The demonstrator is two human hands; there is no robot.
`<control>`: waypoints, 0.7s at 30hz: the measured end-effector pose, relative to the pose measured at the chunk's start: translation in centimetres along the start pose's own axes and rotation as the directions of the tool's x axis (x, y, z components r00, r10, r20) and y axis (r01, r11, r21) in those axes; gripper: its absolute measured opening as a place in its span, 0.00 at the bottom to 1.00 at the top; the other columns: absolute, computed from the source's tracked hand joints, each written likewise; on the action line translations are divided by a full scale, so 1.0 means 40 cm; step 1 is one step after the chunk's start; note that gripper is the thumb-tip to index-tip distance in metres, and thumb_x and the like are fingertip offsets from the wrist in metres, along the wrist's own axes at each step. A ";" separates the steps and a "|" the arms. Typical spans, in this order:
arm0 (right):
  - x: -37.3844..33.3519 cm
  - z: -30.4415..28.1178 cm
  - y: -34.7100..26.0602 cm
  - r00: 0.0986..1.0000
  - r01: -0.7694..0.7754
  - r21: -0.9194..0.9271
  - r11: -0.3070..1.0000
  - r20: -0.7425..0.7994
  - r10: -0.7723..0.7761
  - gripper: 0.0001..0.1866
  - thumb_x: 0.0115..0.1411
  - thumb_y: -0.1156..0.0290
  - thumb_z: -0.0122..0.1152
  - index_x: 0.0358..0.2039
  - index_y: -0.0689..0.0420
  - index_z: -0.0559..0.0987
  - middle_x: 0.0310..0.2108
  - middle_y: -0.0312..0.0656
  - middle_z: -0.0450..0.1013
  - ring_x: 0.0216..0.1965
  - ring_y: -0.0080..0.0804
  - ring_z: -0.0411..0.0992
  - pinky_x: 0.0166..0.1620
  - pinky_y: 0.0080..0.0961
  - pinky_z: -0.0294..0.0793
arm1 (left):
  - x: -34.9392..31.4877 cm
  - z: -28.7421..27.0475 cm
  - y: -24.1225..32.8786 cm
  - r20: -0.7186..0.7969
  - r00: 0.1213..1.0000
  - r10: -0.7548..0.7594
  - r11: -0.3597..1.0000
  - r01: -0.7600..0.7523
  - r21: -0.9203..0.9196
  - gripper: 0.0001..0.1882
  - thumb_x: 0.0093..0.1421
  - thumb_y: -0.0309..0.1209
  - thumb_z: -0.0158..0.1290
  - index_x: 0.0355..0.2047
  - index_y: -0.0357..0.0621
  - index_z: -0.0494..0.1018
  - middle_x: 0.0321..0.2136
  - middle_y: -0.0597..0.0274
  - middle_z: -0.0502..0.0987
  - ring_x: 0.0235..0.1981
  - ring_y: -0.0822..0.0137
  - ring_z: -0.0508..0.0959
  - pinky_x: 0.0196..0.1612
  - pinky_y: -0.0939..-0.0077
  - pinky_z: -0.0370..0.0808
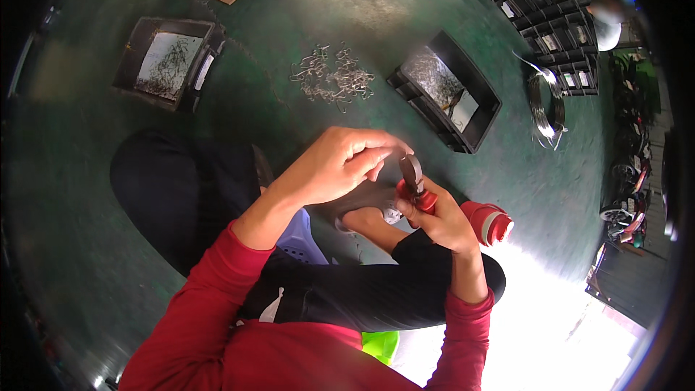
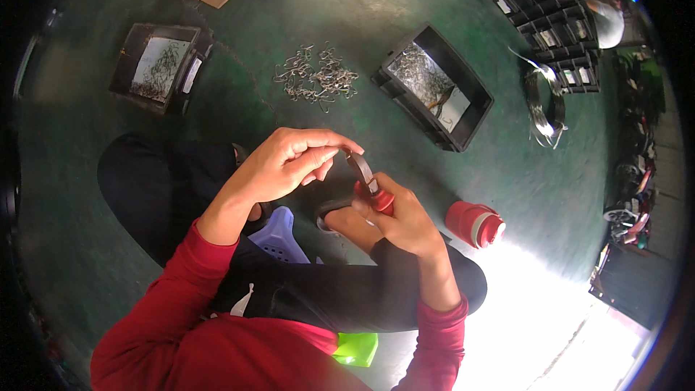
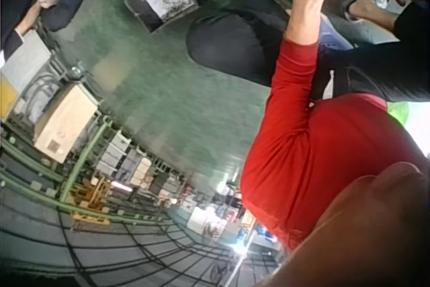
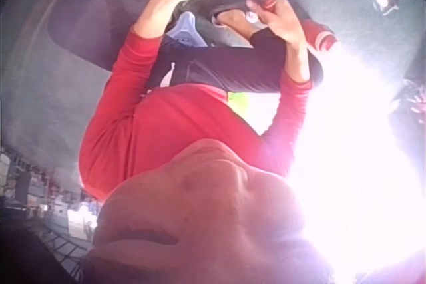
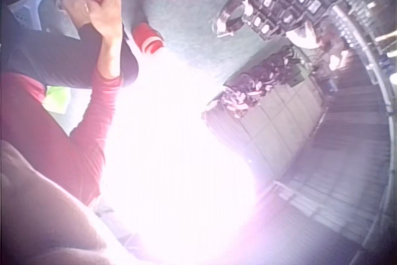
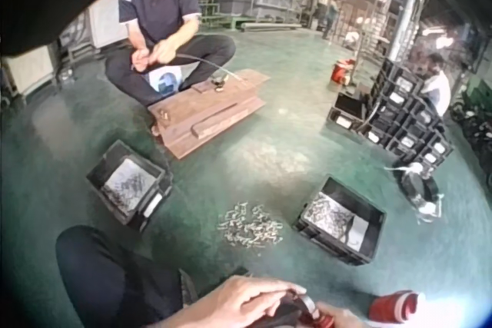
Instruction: The person sits on the floor and uses pliers to bend small metal wire pieces into hooks, placing the finished pieces into a nearby black bin. The person repeatedly picks up wire segments, bends them, and deposits them into the bin.
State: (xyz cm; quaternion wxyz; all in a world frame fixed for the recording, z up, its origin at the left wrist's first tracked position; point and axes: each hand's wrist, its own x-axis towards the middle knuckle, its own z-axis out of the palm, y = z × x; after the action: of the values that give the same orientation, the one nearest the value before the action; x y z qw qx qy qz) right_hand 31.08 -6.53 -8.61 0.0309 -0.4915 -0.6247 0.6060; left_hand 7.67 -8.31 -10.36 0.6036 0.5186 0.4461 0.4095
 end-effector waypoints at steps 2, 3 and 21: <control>0.004 0.002 0.009 0.999 0.036 0.044 0.998 0.036 -0.037 0.15 0.61 0.65 0.63 0.43 0.60 0.74 0.27 0.34 0.68 0.27 0.20 0.63 0.32 0.21 0.65 | 0.000 -0.011 0.000 0.046 0.999 -0.023 0.999 0.025 -0.026 0.14 0.69 0.27 0.43 0.47 0.42 0.78 0.18 0.71 0.66 0.21 0.80 0.64 0.25 0.82 0.64; 0.005 0.001 0.013 0.997 0.051 0.067 0.996 0.056 -0.055 0.15 0.62 0.65 0.63 0.44 0.59 0.73 0.26 0.30 0.66 0.25 0.17 0.62 0.29 0.18 0.64 | 0.000 -0.015 -0.001 0.063 0.997 -0.034 0.998 0.037 -0.044 0.14 0.69 0.27 0.43 0.47 0.43 0.78 0.18 0.71 0.65 0.21 0.79 0.64 0.25 0.82 0.64; 0.018 0.017 0.005 0.979 0.099 -0.198 0.975 -0.158 -0.131 0.12 0.56 0.68 0.65 0.33 0.63 0.74 0.22 0.49 0.71 0.24 0.41 0.68 0.33 0.32 0.69 | 0.007 -0.002 -0.014 -0.016 0.997 0.076 0.986 -0.072 0.153 0.11 0.64 0.23 0.46 0.41 0.40 0.79 0.15 0.66 0.68 0.19 0.77 0.67 0.24 0.79 0.67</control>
State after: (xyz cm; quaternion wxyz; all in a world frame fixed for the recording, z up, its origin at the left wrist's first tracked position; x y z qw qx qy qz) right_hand 30.40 -6.61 -9.35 0.0726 -0.5049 -0.7020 0.4970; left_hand 7.68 -8.08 -10.97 0.5418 0.5749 0.4630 0.4020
